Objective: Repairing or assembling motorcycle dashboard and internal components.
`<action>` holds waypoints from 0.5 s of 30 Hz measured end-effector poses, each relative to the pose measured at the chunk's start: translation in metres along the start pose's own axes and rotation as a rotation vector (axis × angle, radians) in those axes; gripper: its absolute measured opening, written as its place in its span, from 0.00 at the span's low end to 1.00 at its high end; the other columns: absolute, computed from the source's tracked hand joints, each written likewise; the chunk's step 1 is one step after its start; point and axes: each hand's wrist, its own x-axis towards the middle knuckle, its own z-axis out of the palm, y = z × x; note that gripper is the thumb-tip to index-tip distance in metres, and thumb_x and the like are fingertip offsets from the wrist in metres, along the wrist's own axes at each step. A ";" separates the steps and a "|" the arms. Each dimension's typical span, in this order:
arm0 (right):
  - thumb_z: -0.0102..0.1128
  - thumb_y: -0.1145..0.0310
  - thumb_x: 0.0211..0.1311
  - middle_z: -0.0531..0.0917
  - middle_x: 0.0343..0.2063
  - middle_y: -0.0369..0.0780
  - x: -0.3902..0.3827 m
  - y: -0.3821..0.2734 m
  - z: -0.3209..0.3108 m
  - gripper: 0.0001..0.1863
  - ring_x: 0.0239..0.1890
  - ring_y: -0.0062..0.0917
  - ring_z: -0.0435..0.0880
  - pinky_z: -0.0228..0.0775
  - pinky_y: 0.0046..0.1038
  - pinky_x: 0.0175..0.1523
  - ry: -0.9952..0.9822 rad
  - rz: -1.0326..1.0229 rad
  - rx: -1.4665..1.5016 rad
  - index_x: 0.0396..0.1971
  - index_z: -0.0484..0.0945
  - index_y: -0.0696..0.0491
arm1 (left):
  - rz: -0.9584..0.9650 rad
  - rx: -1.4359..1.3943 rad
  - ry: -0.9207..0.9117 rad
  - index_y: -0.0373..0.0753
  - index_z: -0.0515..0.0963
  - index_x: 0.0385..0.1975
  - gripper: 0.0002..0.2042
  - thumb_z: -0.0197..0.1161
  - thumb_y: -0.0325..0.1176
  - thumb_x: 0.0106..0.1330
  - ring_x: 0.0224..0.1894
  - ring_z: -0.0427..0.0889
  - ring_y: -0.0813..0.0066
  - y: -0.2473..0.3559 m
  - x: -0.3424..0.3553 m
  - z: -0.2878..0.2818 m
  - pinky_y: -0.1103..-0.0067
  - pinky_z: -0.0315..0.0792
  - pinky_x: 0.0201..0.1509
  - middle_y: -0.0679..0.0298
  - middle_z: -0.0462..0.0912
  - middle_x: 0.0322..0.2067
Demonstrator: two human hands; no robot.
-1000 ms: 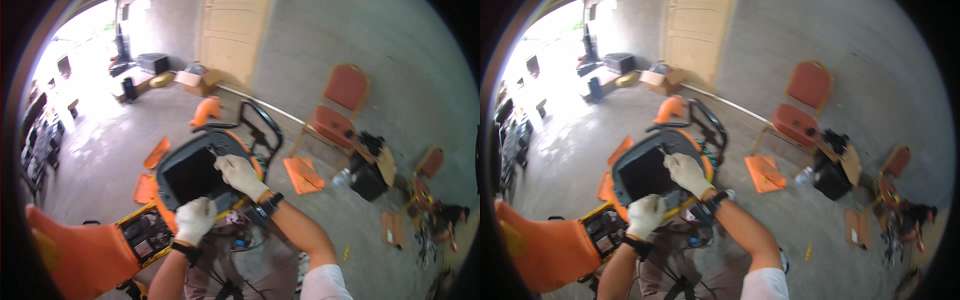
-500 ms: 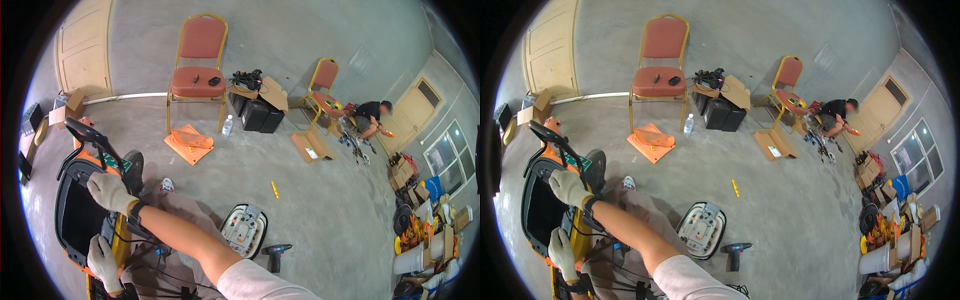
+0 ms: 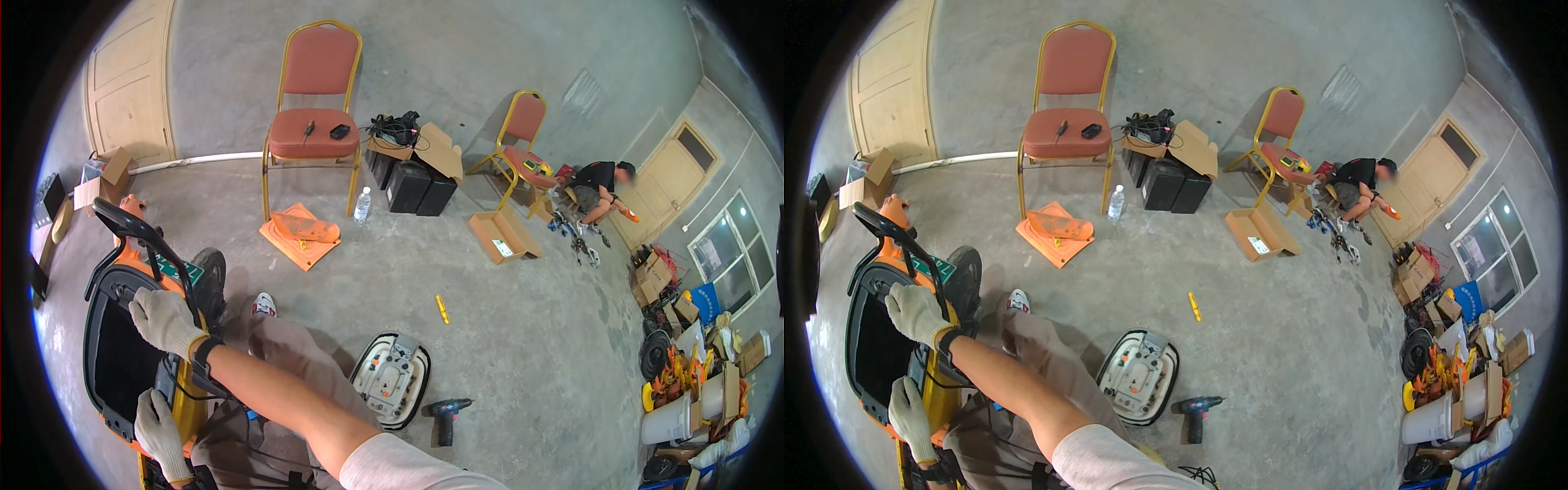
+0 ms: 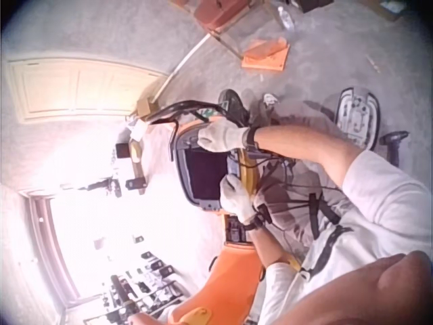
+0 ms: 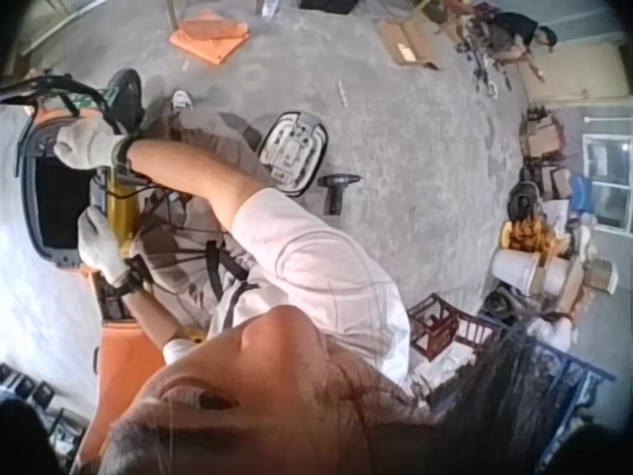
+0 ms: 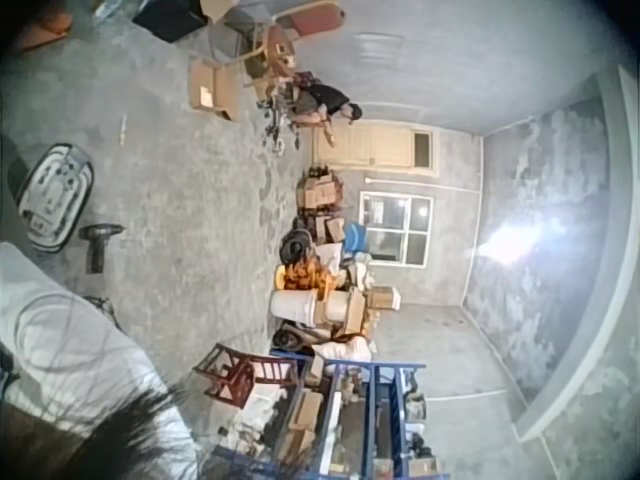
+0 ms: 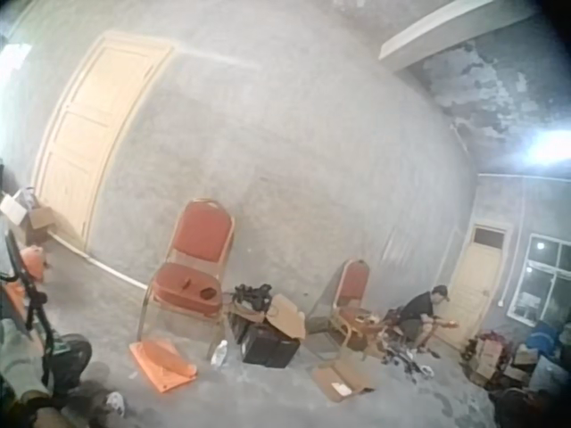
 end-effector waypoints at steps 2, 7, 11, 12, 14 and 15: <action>0.54 0.59 0.70 0.83 0.23 0.48 0.000 0.000 0.000 0.14 0.31 0.48 0.84 0.76 0.46 0.38 -0.005 0.020 -0.035 0.29 0.74 0.53 | 0.010 0.014 -0.006 0.34 0.82 0.43 0.15 0.54 0.40 0.74 0.40 0.86 0.48 -0.001 0.001 0.001 0.65 0.77 0.44 0.48 0.86 0.37; 0.54 0.58 0.71 0.83 0.23 0.48 -0.001 -0.001 0.001 0.14 0.31 0.47 0.84 0.76 0.45 0.38 0.018 -0.019 -0.043 0.30 0.74 0.53 | 0.009 0.016 0.005 0.33 0.82 0.43 0.15 0.55 0.40 0.74 0.41 0.86 0.49 -0.003 0.000 0.002 0.66 0.77 0.45 0.48 0.86 0.38; 0.54 0.58 0.70 0.83 0.24 0.48 -0.001 -0.001 0.001 0.13 0.32 0.46 0.85 0.77 0.44 0.38 -0.014 0.018 -0.059 0.31 0.74 0.53 | -0.001 0.003 -0.004 0.33 0.82 0.43 0.15 0.55 0.40 0.74 0.41 0.86 0.50 -0.002 0.000 0.000 0.66 0.77 0.45 0.48 0.86 0.38; 0.54 0.58 0.70 0.83 0.24 0.48 -0.001 -0.002 0.001 0.13 0.32 0.46 0.85 0.77 0.44 0.38 -0.012 -0.008 -0.056 0.31 0.74 0.53 | -0.002 0.011 0.002 0.33 0.82 0.43 0.15 0.55 0.40 0.74 0.41 0.86 0.50 -0.002 0.000 0.000 0.66 0.77 0.45 0.48 0.86 0.38; 0.54 0.58 0.71 0.83 0.23 0.47 -0.001 -0.002 0.000 0.14 0.31 0.46 0.85 0.77 0.45 0.38 -0.018 0.007 -0.070 0.31 0.74 0.53 | -0.001 0.016 0.005 0.32 0.82 0.43 0.16 0.56 0.40 0.74 0.41 0.87 0.50 -0.002 -0.001 0.000 0.66 0.77 0.45 0.48 0.87 0.38; 0.54 0.58 0.71 0.83 0.23 0.47 -0.001 -0.002 0.000 0.14 0.31 0.46 0.85 0.77 0.45 0.38 -0.007 -0.019 -0.067 0.31 0.74 0.53 | 0.002 0.021 0.009 0.32 0.82 0.43 0.16 0.56 0.40 0.74 0.41 0.87 0.50 -0.002 -0.001 0.000 0.66 0.77 0.45 0.48 0.87 0.38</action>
